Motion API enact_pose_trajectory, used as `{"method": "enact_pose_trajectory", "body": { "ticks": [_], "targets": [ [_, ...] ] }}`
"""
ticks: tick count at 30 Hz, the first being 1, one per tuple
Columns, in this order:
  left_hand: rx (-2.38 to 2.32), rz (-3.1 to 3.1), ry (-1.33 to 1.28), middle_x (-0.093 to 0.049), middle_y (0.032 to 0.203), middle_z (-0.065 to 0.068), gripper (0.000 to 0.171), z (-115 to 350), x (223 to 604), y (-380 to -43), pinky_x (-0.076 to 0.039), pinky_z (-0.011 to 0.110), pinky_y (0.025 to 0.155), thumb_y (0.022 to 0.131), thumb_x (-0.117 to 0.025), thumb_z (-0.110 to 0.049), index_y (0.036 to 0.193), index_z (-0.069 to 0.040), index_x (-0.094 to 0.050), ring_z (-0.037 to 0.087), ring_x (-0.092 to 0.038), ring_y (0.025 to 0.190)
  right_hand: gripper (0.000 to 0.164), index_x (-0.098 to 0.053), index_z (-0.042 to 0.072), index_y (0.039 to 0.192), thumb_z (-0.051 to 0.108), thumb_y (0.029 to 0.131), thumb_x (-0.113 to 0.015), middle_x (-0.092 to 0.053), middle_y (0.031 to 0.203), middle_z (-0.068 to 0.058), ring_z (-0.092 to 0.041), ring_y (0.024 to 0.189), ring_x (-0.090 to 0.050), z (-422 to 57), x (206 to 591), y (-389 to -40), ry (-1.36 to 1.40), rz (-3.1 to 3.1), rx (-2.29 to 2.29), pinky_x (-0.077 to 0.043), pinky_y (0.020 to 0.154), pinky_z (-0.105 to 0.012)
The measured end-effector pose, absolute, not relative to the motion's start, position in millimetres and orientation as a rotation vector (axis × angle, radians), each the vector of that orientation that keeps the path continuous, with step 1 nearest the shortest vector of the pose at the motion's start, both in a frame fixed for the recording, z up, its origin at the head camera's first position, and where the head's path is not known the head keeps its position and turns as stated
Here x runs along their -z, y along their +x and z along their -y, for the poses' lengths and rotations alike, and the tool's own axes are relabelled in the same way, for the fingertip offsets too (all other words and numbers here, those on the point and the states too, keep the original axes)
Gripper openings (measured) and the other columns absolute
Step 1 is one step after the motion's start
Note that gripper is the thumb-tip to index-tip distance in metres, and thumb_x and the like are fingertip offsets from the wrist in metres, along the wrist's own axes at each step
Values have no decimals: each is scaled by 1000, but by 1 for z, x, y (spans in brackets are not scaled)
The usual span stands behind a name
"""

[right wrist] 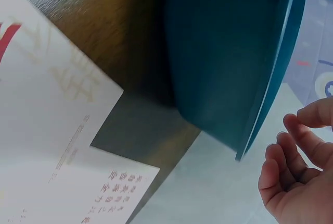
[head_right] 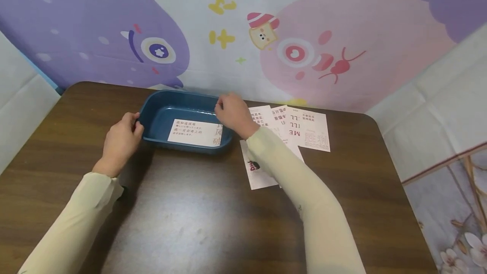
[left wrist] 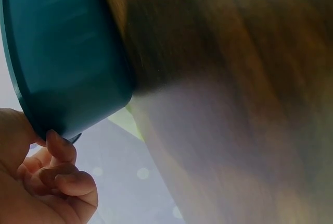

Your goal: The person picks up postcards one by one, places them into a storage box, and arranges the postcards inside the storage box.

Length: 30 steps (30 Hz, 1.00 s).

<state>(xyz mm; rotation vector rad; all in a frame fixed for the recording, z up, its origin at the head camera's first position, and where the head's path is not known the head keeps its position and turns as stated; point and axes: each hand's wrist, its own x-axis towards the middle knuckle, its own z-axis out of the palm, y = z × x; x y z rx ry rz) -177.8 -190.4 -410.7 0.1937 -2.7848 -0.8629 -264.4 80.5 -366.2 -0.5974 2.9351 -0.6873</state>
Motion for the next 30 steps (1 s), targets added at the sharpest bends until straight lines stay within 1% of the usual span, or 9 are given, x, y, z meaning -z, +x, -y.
{"method": "enact_pose_trajectory", "body": {
  "ticks": [3,9,17,24,30],
  "targets": [
    [861,2789,203,-64,120,34,38,191,412,-178,-49,66,79,93,-42,-12,123,8,-55,51,-60,93,30,-67,-1,105,19,95,-46,-63,110,-20,-29,95,-54,-85,365,-264,-582,-2950,678,-50,87,-48],
    [861,2786,199,-64,120,34,38,191,415,-179,-48,66,79,93,-41,-12,122,8,-55,52,-60,95,28,-68,-1,100,17,94,-47,-63,103,-20,-29,91,-53,-96,364,-265,-565,-2989,690,-49,83,-48],
    [872,2774,203,-63,119,35,38,192,413,-179,-48,67,79,93,-42,-12,122,9,-55,53,-60,93,30,-67,-3,100,18,94,-47,-62,98,-19,-29,88,-53,-112,364,-266,-507,-3009,718,-49,80,-47],
    [864,2768,218,-63,118,37,37,190,412,-179,-47,67,80,93,-43,-11,121,9,-56,54,-59,95,31,-67,-5,100,16,93,-46,-63,98,-22,-32,88,-54,-131,365,-265,-498,-3032,746,-49,82,-49],
    [863,2770,218,-63,117,38,38,188,411,-179,-47,67,80,93,-43,-11,122,9,-55,54,-59,95,32,-67,-6,101,16,92,-46,-60,92,-22,-32,83,-52,-150,370,-264,-416,-3053,765,-47,77,-49]
  ]
}}
